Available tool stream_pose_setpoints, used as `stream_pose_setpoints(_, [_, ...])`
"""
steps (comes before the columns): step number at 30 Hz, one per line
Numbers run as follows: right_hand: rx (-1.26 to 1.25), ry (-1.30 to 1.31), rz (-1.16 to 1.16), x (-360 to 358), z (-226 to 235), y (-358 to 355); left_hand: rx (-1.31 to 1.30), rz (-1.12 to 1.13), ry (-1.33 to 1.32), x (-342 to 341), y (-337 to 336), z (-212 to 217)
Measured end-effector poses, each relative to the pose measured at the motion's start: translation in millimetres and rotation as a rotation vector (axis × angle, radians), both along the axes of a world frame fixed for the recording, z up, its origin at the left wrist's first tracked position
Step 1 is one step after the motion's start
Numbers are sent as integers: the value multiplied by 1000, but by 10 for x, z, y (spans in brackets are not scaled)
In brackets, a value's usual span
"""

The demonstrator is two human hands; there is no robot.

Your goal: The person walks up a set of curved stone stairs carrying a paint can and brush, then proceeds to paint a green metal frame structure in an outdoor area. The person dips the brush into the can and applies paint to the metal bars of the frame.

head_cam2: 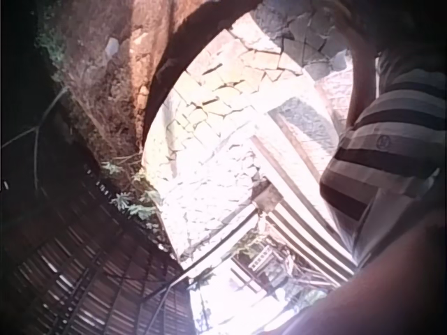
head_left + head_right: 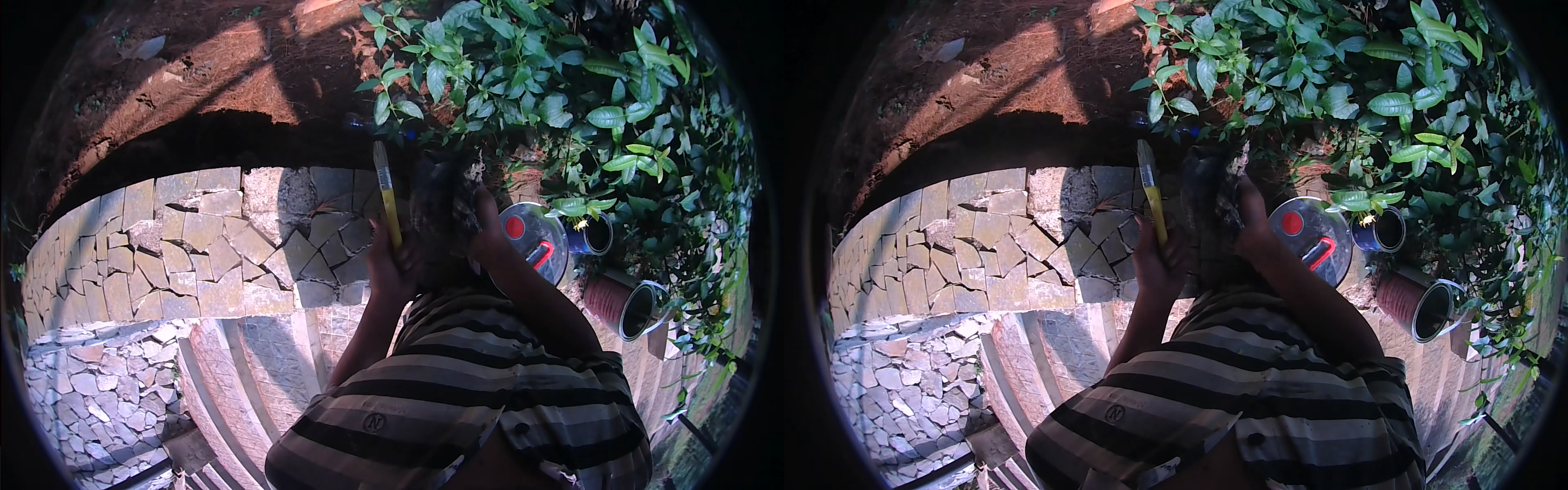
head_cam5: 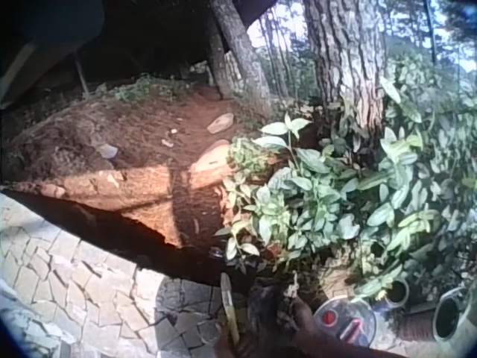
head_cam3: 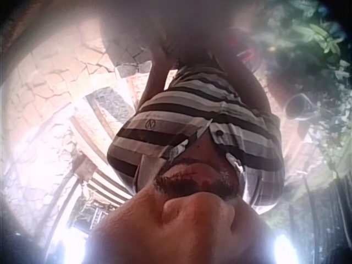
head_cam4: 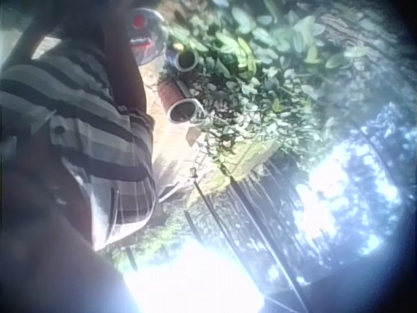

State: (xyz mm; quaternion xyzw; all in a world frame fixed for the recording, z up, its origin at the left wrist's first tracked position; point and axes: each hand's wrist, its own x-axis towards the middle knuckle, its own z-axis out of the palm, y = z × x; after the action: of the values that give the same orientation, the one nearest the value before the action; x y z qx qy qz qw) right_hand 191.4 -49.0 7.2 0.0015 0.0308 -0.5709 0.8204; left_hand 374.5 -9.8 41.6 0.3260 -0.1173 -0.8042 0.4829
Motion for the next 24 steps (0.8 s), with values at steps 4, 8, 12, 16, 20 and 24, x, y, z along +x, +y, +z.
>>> stream_pose_setpoints(4, [8,-49,2,31,182,65,-32,-41,31,-24,38,-31])
stream_pose_setpoints(8, [-154,320,-77,66,213,81,-73,-77,202,-110,38,-4])
stream_pose_setpoints(12, [-502,1496,-381,344,518,331,-166,-45,-64,47,115,-341])
stream_pose_setpoints(16, [-839,1751,-556,355,444,345,-785,27,-1097,68,207,-670])
stream_pose_setpoints(20, [-794,1742,-573,325,245,314,-494,14,-898,-157,142,48])
stream_pose_setpoints(24, [-407,1485,-385,293,41,308,-84,-11,-221,-233,116,265])
